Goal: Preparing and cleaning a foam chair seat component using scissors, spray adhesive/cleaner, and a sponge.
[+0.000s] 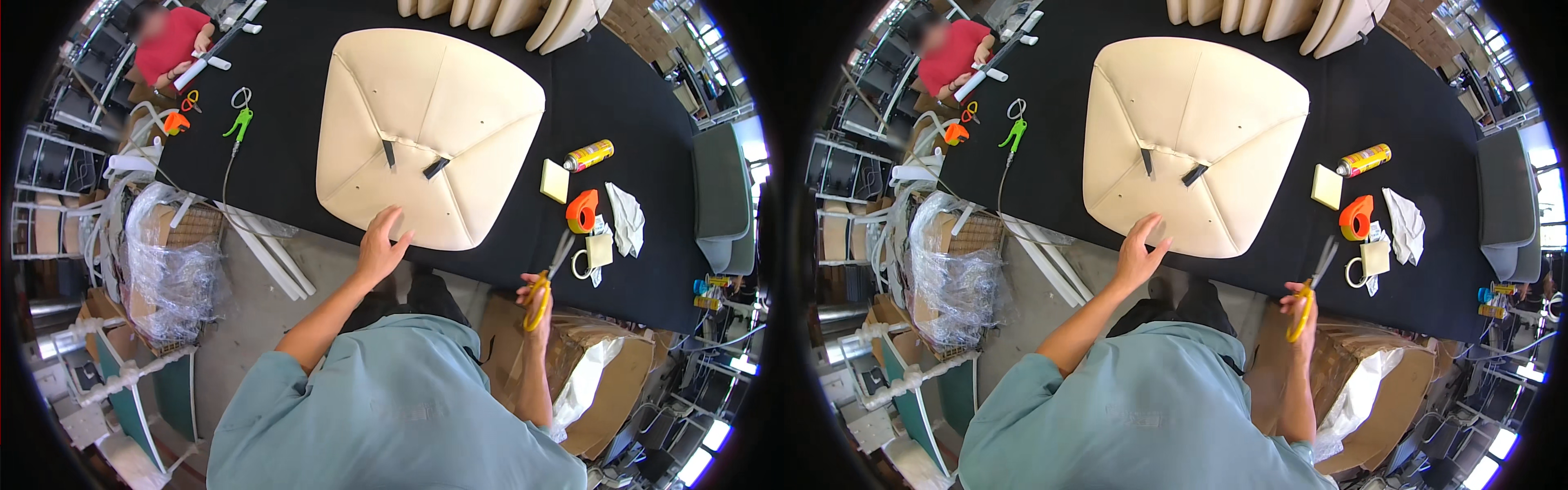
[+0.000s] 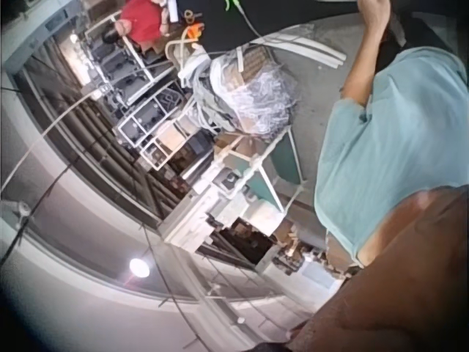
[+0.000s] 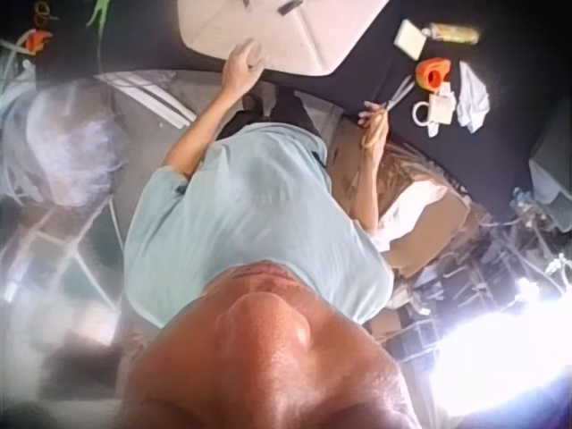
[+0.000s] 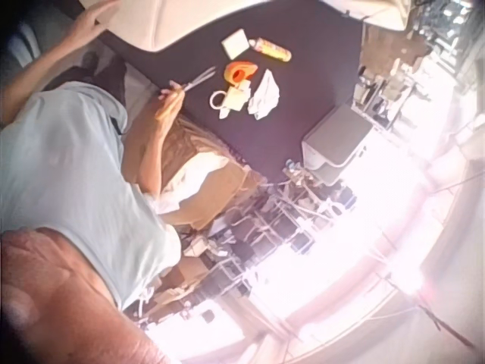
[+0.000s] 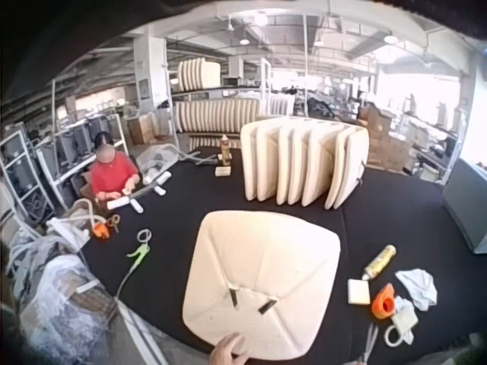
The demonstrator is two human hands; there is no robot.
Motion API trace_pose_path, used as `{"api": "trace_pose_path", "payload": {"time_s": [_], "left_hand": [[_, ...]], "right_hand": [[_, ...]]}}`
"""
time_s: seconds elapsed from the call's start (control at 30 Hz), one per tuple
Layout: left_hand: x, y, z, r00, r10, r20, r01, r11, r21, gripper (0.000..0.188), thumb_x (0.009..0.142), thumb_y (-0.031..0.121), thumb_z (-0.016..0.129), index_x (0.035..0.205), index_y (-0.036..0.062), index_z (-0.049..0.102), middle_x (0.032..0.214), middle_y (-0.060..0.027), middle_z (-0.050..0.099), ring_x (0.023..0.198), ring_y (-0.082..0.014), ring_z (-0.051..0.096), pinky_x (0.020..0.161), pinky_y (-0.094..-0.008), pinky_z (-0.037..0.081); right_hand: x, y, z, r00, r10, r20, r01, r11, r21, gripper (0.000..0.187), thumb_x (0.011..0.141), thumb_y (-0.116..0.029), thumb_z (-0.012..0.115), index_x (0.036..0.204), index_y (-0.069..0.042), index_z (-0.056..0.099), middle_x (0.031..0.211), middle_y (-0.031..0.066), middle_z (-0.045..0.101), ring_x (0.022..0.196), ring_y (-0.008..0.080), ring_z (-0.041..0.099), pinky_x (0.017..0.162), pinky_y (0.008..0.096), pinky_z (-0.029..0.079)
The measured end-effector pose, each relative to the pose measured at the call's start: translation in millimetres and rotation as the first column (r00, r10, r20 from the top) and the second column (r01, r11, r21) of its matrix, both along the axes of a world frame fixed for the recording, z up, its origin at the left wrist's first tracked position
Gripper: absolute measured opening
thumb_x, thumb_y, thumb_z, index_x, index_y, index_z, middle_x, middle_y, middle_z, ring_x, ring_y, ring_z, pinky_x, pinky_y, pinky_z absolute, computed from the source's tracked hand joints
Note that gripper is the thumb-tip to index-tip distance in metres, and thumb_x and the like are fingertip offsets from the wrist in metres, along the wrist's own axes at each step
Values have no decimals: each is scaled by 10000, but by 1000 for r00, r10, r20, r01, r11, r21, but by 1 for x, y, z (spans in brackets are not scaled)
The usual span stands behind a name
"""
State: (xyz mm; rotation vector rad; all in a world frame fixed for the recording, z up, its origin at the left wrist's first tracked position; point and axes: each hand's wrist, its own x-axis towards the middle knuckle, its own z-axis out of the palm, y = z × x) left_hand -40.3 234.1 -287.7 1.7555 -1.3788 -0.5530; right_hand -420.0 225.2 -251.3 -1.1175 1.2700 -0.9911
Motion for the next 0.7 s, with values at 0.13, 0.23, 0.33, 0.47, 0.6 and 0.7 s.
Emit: {"api": "trace_pose_path", "payload": {"time_s": [0.13,0.23,0.33,0.47,0.6,0.7], "left_hand": [[-5,-44,21,999,38,27,-35,995,-98,528,873,235,768,1318,4,602,1349,-177,609,1260,-370,570,1068,-427,454],[-16,-78,35,988,118,105,-106,989,-106,496,842,266,795,1236,22,617,1239,-149,617,1172,-358,580,1001,-439,472],[-25,-109,33,951,218,219,-183,969,-168,500,765,298,859,1131,57,617,1082,-106,591,1047,-328,568,889,-446,471],[-36,-123,32,889,287,356,-257,958,-132,406,754,237,866,1031,74,617,1034,-82,580,992,-308,559,839,-441,453],[-42,-131,32,895,225,385,-218,974,-64,245,798,178,826,918,77,639,977,-71,580,943,-294,589,809,-445,463],[-48,-129,37,945,259,202,-278,958,69,187,825,155,796,906,64,655,917,-89,628,847,-318,639,755,-461,493]], "right_hand": [[39,-10,23,973,231,1,-230,972,42,578,1018,-533,573,1192,16,613,1041,84,635,742,118,570,678,277,469],[38,-21,27,917,392,72,-396,916,58,572,949,-519,710,1180,-3,618,883,16,627,754,87,568,696,253,459],[29,-34,29,873,480,89,-489,859,155,440,901,-312,808,1183,-29,625,886,-13,618,786,62,553,743,233,454],[25,-59,29,827,559,53,-559,811,173,397,877,-187,814,1179,-13,623,907,-25,612,805,38,533,744,222,445],[30,-90,22,742,670,1,-659,729,184,368,889,-152,792,1184,-10,624,950,-26,609,848,37,538,777,224,455],[34,-115,9,683,725,93,-725,657,205,356,893,-154,792,1176,-11,632,940,-24,603,851,41,540,786,226,459]]}}
